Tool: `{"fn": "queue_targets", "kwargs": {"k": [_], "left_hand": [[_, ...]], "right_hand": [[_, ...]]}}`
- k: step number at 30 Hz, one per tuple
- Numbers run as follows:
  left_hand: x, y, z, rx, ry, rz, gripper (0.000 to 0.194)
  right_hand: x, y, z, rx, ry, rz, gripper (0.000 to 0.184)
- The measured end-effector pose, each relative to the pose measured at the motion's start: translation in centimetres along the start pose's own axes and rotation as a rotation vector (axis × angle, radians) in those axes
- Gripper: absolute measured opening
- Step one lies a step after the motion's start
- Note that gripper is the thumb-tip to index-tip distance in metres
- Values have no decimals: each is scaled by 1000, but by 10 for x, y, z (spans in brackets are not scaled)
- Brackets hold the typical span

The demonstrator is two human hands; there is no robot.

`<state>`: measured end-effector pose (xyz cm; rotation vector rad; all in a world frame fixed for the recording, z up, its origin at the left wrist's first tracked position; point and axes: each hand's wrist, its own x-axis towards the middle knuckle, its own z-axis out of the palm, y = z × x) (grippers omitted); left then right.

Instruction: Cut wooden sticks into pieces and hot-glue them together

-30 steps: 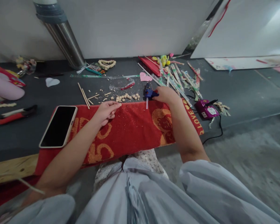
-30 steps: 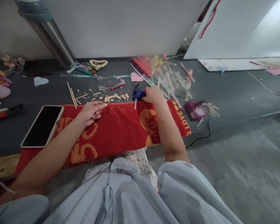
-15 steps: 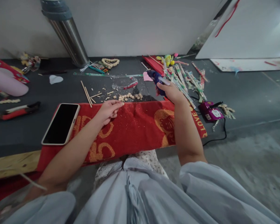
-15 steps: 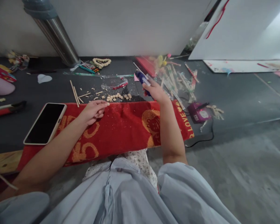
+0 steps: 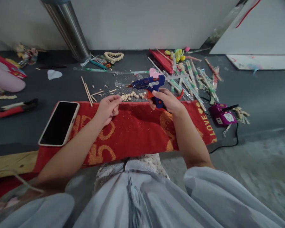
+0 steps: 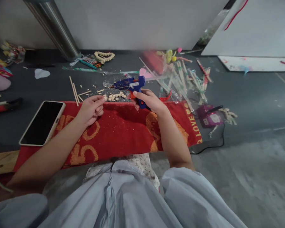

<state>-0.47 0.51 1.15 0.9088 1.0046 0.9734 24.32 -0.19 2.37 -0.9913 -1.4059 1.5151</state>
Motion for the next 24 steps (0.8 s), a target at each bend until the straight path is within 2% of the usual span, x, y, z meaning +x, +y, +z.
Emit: {"fn": "queue_targets", "kwargs": {"k": [11, 18, 24], "left_hand": [[4, -1, 0, 98, 117, 124, 13], [4, -3, -2, 126, 97, 146, 20], [5, -7, -6, 145, 78, 176, 18]], "right_hand": [[-6, -3, 5, -125, -95, 41, 42], [-7, -1, 6, -129, -114, 54, 40], [-8, -2, 6, -139, -113, 59, 41]]}}
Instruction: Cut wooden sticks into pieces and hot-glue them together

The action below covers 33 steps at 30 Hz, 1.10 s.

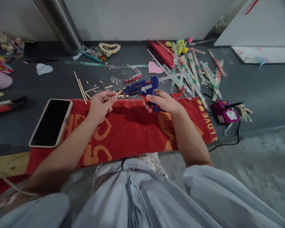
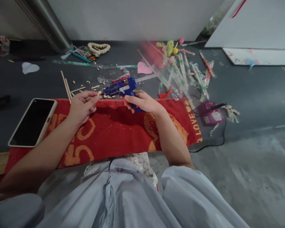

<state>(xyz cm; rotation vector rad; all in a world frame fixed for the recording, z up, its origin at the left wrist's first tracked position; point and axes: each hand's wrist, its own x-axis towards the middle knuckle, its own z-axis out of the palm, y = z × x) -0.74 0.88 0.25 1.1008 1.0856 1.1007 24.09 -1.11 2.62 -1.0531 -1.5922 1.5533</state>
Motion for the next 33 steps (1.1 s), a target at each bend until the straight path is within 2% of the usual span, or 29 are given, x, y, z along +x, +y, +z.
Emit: {"fn": "queue_targets", "kwargs": {"k": [5, 33], "left_hand": [[0, -2, -1, 17, -6, 36, 17], [2, -4, -4, 43, -25, 58, 20]], "right_hand": [[0, -2, 0, -16, -13, 0, 43], [1, -1, 1, 36, -16, 8, 49]]}}
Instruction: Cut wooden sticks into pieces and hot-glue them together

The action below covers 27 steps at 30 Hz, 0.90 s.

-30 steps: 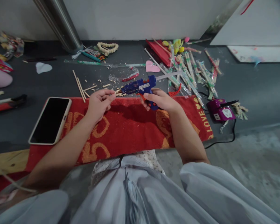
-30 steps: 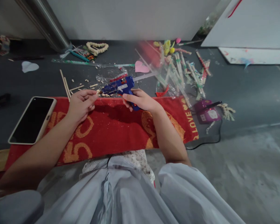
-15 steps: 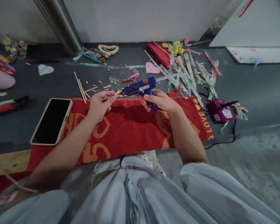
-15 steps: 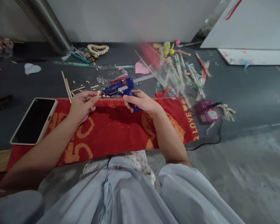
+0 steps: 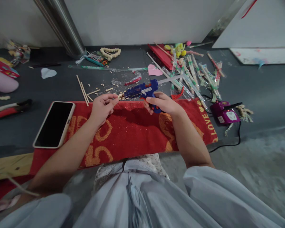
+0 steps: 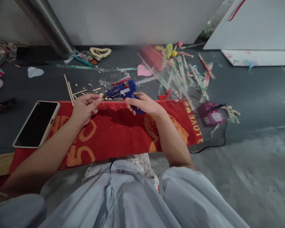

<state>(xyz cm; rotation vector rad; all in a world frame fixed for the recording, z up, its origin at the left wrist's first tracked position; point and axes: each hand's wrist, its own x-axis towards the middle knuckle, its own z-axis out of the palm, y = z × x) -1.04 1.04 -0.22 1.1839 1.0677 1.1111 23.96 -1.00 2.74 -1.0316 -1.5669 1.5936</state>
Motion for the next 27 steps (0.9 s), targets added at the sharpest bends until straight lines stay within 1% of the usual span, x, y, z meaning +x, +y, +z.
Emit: {"fn": "queue_targets", "kwargs": {"k": [4, 11, 27], "left_hand": [[-1, 1, 0, 7, 1, 2, 17], [0, -1, 0, -1, 1, -3, 18], [-1, 1, 1, -7, 6, -10, 21]], "right_hand": [[0, 0, 0, 0, -2, -6, 48], [0, 2, -1, -9, 6, -9, 44], [-1, 0, -2, -11, 17, -21, 42]]}}
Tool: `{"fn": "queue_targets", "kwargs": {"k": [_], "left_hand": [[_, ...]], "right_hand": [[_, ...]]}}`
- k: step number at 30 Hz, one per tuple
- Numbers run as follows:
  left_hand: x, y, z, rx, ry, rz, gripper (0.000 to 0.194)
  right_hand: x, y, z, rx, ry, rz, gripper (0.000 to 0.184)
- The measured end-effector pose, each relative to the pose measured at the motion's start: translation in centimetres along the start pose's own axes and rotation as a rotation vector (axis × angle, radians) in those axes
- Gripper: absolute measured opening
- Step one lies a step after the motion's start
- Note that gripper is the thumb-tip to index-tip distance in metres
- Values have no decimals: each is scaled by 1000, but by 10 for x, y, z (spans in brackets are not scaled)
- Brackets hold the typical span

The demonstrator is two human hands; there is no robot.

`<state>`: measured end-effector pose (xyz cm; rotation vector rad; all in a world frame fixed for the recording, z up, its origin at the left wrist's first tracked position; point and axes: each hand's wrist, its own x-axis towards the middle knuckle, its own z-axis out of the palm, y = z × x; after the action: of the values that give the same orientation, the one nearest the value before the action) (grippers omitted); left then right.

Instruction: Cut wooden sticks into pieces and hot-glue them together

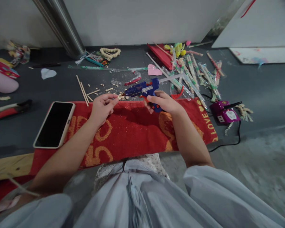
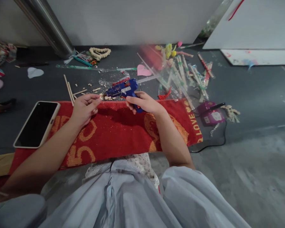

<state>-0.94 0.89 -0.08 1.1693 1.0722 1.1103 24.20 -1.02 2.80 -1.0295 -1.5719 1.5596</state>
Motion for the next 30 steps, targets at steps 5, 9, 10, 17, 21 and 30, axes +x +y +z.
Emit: {"fn": "queue_targets", "kwargs": {"k": [5, 9, 10, 17, 21, 30], "left_hand": [[2, -2, -1, 37, 24, -6, 20], [3, -3, -2, 101, 32, -13, 15], [3, -4, -2, 115, 28, -17, 15], [1, 1, 0, 203, -11, -99, 14], [-1, 4, 0, 285, -54, -107, 17], [-3, 5, -1, 395, -155, -65, 21]], "right_hand": [[-2, -3, -3, -14, 79, 2, 41], [0, 0, -14, -308, 282, -38, 33], [0, 2, -18, -431, 353, -41, 29], [-1, 17, -45, -1129, 544, -52, 28], [-4, 25, -54, -1261, 555, 41, 36], [-3, 19, -50, -1210, 546, -57, 30]]}}
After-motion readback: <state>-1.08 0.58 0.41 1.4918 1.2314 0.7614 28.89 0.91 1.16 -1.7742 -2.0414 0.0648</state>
